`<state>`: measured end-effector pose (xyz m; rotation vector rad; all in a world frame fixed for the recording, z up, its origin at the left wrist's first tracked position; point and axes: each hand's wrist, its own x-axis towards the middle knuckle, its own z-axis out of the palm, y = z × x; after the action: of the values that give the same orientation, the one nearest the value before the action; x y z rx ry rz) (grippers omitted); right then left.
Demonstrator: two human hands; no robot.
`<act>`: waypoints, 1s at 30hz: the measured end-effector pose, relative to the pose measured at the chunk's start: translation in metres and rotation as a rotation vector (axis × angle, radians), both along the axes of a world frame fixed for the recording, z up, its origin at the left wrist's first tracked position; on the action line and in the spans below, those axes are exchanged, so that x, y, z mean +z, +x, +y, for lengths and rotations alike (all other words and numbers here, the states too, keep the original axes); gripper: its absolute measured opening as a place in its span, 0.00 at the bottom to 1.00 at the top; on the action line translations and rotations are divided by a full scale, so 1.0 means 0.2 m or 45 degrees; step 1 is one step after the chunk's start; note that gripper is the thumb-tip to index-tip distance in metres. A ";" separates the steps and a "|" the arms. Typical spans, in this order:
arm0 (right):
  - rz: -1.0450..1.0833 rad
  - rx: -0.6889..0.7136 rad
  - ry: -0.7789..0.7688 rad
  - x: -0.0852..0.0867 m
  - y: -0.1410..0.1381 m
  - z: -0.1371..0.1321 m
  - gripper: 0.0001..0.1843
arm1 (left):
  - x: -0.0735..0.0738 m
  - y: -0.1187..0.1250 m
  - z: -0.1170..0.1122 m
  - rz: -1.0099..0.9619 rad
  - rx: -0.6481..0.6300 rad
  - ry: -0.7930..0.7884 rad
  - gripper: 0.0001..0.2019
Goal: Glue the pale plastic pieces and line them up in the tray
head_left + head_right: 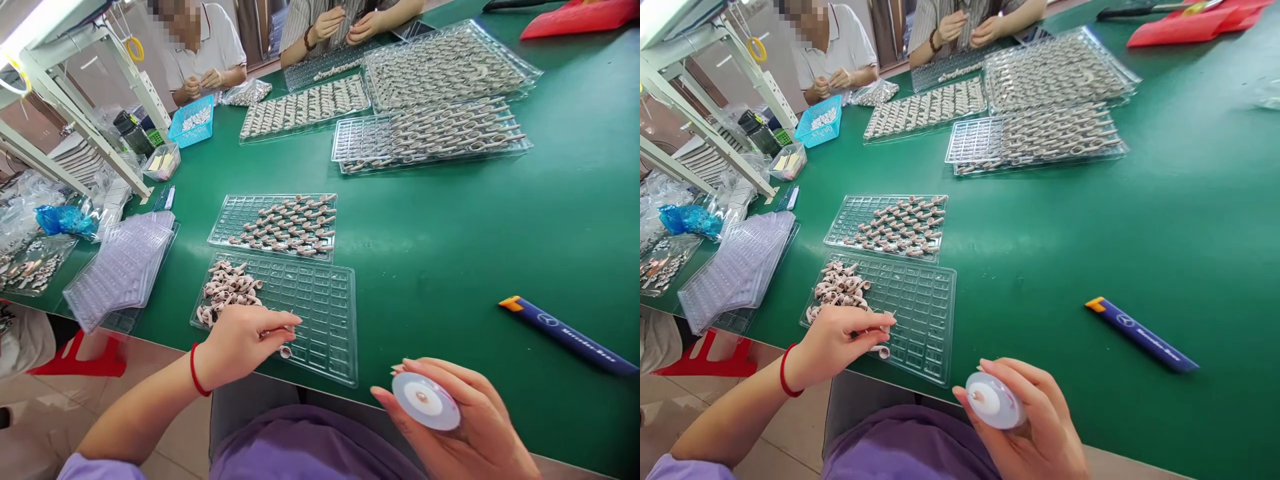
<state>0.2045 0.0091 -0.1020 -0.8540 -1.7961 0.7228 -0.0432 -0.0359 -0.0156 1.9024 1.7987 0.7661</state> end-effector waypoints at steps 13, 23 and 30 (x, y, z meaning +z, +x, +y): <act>-0.131 0.388 -0.083 -0.01 -0.01 -0.12 0.23 | -0.13 0.16 -0.38 -0.668 0.551 -0.115 0.10; -0.042 0.618 0.036 0.06 -0.03 -0.10 0.26 | -0.20 0.16 -0.46 0.539 0.215 0.491 0.12; -0.077 0.643 0.059 0.04 -0.05 -0.09 0.28 | -0.22 0.17 -0.46 0.557 0.230 0.507 0.10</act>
<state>0.1954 -0.0098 -0.0931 -0.3898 -2.1005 0.9750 -0.0084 -0.1270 -0.0591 2.3269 2.2381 0.8727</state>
